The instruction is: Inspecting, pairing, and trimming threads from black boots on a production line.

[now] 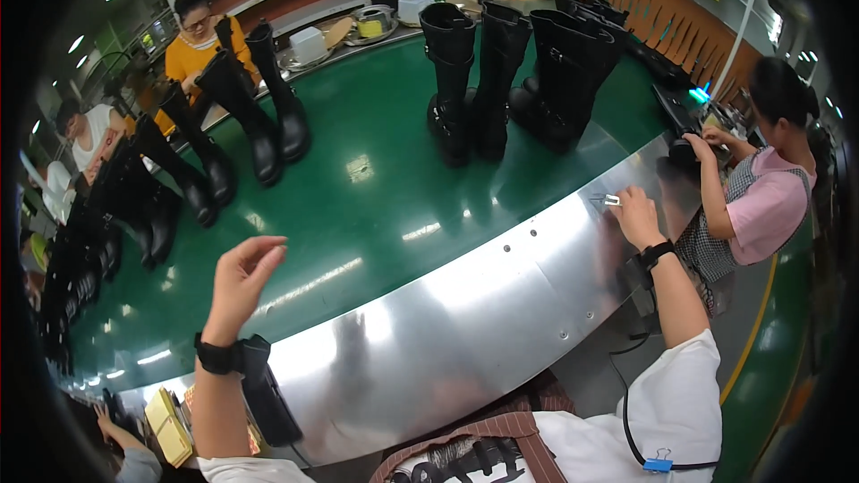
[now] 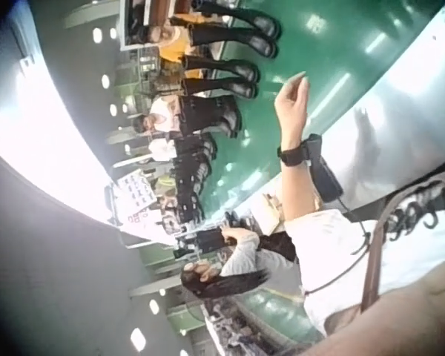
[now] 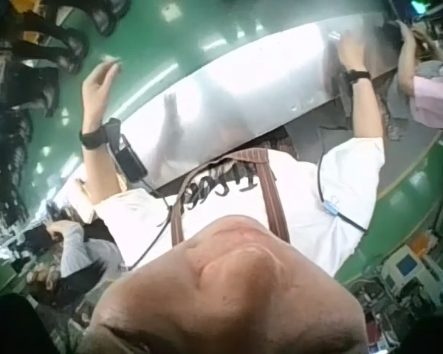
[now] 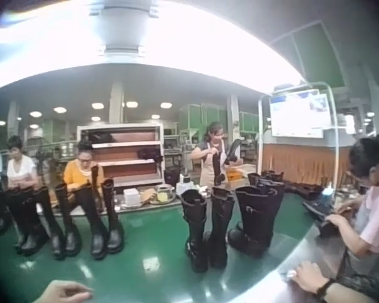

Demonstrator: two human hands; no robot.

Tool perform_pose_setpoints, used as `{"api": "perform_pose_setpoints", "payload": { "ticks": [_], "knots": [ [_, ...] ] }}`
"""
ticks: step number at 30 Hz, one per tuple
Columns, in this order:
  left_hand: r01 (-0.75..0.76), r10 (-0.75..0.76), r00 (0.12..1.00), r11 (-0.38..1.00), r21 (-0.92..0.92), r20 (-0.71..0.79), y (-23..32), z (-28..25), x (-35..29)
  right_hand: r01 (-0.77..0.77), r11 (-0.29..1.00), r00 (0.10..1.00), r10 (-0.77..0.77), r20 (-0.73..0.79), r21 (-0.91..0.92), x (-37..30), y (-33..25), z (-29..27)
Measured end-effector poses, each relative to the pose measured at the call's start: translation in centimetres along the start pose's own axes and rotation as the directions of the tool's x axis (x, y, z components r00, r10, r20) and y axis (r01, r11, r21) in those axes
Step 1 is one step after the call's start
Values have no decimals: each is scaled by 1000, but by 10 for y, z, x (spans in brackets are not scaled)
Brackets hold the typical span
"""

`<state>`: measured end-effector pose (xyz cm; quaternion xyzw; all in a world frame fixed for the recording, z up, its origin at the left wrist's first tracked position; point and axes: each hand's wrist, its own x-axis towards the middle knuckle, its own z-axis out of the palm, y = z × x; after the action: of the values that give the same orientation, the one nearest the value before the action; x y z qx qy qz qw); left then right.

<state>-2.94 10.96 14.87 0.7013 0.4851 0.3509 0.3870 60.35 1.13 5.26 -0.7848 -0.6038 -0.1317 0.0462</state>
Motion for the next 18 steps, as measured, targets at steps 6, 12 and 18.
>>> {"api": "perform_pose_setpoints", "payload": {
  "ticks": [6, 12, 18],
  "knots": [
    [191, -169, 982, 896, -401, 90, 19, 75, -80, 198, 953, 973, -163, -164, 230, -7, -46, -19],
    [402, -328, 915, 773, -491, 233, -16, 142, -119, 53, 428, 844, -502, 188, 902, -41, -189, -31],
    [125, -120, 992, 976, 177, -37, -23, 135, -194, 418, 668, 718, -658, 226, 616, -67, -213, -28]
  ]
}}
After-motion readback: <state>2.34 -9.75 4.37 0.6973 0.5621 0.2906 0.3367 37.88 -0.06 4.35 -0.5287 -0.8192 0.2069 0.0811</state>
